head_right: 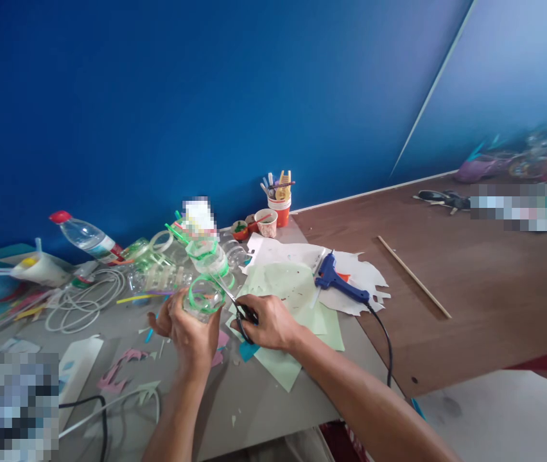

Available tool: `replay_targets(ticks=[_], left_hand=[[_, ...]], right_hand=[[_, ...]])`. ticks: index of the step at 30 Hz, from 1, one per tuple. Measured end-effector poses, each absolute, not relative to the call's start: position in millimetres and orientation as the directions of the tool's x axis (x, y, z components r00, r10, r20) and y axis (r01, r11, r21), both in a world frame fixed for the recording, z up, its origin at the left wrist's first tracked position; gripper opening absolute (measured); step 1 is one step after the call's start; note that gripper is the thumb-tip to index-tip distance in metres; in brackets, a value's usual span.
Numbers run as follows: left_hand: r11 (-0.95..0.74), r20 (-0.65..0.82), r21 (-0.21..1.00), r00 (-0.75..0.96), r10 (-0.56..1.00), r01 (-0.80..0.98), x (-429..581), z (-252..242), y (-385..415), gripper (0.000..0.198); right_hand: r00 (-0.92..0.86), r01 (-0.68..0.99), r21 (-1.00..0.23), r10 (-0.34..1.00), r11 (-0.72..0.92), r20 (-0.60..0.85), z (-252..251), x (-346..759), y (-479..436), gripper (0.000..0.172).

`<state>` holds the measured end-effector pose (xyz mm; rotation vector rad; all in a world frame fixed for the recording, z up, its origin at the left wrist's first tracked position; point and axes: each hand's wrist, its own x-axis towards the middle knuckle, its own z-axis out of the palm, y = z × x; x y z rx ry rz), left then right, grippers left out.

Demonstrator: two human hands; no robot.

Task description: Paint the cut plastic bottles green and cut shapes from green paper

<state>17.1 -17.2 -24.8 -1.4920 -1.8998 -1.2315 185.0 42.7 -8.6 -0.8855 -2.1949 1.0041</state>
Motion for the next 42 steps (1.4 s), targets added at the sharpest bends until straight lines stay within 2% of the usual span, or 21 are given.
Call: replay_targets(ticks=[4, 10, 19, 26, 31, 37, 42], left_hand=[[-0.026, 0.777, 0.399, -0.323, 0.541, 0.917, 16, -26, -16, 0.063], [0.036, 0.815, 0.290, -0.266, 0.515, 0.956, 17, -24, -16, 0.066], [-0.025, 0.739, 0.460, -0.367, 0.566, 0.888, 17, -23, -16, 0.065], [-0.037, 0.771, 0.424, -0.339, 0.539, 0.905, 17, -22, -15, 0.064], [-0.045, 0.777, 0.426, -0.339, 0.530, 0.904, 18, -24, -14, 0.063], [-0.054, 0.803, 0.371, -0.291, 0.521, 0.927, 16, -25, -14, 0.061], [-0.060, 0.788, 0.401, -0.311, 0.531, 0.914, 15, -26, -14, 0.063]], right_hand=[[-0.624, 0.347, -0.791, 0.754, 0.504, 0.207, -10, 185, 43, 0.025], [-0.625, 0.342, -0.791, 0.751, 0.507, 0.212, -12, 186, 45, 0.022], [-0.649, 0.292, -0.809, 0.727, 0.511, 0.225, -3, 190, 45, 0.031], [-0.645, 0.278, -0.813, 0.727, 0.512, 0.237, -5, 189, 45, 0.031], [-0.655, 0.307, -0.810, 0.729, 0.499, 0.201, -1, 188, 45, 0.030], [-0.655, 0.345, -0.792, 0.734, 0.504, 0.182, 2, 187, 43, 0.028], [-0.657, 0.343, -0.787, 0.730, 0.512, 0.189, 2, 186, 42, 0.025]])
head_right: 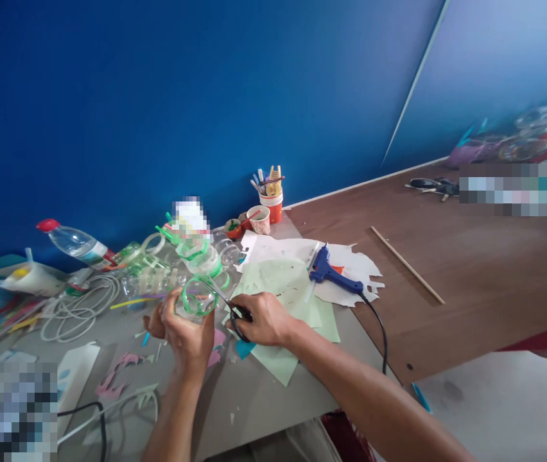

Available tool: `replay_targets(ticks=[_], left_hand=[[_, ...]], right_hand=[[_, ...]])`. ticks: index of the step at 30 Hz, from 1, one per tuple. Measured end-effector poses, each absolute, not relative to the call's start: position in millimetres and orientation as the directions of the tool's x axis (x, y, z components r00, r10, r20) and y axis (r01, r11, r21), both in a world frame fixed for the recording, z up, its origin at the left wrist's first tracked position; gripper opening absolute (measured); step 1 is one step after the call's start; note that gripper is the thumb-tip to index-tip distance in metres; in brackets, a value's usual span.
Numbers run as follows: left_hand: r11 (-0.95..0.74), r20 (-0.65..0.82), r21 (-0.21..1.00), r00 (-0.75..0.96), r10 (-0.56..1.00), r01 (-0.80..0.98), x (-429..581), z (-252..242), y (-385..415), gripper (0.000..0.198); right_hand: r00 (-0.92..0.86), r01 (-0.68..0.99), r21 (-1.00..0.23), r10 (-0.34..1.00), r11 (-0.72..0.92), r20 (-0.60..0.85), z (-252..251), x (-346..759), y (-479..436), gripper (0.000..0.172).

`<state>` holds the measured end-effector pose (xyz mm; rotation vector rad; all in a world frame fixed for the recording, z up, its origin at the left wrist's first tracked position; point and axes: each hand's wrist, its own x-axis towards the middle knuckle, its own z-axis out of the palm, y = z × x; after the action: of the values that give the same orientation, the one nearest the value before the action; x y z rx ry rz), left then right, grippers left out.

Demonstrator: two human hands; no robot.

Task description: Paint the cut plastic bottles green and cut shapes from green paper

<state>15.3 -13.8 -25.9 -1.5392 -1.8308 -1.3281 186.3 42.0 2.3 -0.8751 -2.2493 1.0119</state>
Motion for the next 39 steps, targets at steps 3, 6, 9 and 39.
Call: replay_targets(ticks=[3, 6, 9, 39], left_hand=[[-0.048, 0.797, 0.399, -0.320, 0.513, 0.916, 14.7, -27.2, -13.0, 0.061], [-0.043, 0.820, 0.350, -0.284, 0.497, 0.936, 13.9, -27.8, -12.2, 0.061], [-0.040, 0.829, 0.322, -0.261, 0.494, 0.946, 13.1, -28.3, -11.6, 0.064], [-0.028, 0.703, 0.477, -0.362, 0.612, 0.878, 18.7, -28.4, -14.3, 0.061]], right_hand=[[-0.655, 0.358, -0.784, 0.735, 0.507, 0.176, 3.4, 185.9, 41.1, 0.025], [-0.652, 0.381, -0.785, 0.744, 0.489, 0.147, 4.2, 185.2, 40.0, 0.026], [-0.651, 0.387, -0.784, 0.746, 0.486, 0.141, 3.5, 184.4, 39.0, 0.026], [-0.603, 0.458, -0.744, 0.785, 0.487, 0.142, 1.9, 185.2, 39.5, 0.028]])
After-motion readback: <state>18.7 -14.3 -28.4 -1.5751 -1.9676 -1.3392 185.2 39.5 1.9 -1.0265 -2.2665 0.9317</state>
